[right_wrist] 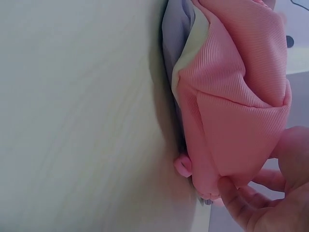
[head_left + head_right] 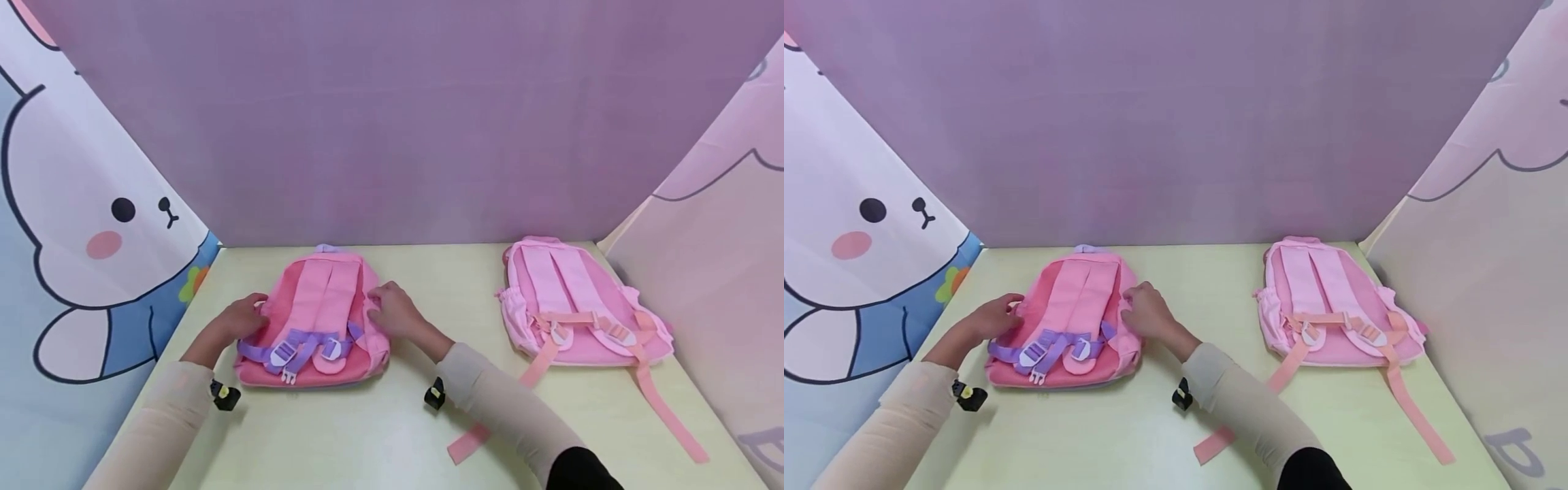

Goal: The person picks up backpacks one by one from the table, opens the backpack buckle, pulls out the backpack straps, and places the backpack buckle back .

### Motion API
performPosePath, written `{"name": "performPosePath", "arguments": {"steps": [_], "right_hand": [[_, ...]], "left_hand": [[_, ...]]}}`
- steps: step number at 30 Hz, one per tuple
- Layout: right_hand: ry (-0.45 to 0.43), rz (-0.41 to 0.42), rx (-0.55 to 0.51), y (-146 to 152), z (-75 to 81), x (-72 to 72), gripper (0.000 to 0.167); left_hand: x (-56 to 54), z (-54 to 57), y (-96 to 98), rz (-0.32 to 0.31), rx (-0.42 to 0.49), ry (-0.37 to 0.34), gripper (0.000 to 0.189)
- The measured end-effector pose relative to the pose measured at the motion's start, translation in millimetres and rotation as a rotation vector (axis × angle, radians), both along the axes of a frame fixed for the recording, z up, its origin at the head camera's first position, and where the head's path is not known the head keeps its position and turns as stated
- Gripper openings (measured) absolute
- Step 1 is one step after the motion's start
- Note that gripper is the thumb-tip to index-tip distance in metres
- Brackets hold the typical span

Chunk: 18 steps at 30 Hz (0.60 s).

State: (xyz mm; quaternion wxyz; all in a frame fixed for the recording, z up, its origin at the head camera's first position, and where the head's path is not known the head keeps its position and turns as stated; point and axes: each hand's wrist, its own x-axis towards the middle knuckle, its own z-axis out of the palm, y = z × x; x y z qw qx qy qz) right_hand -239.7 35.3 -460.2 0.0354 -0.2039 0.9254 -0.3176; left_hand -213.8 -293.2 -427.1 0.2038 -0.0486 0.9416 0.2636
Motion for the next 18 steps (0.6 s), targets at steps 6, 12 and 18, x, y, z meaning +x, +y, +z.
{"name": "performPosePath", "arguments": {"steps": [6,12,18], "right_hand": [[-0.005,0.025,-0.004,-23,0.4,-1.7,0.042],[-0.047,0.007,-0.041,-46,0.2,-0.5,0.041],[-0.066,0.015,-0.071,-65,-1.8,3.0,0.042]], "left_hand": [[2.1,-0.8,-22.0,0.042,-0.028,-0.017,0.065],[1.3,3.5,-39.8,0.062,-0.066,-0.033,0.065],[1.4,6.8,-56.0,0.085,-0.086,-0.068,0.064]]}}
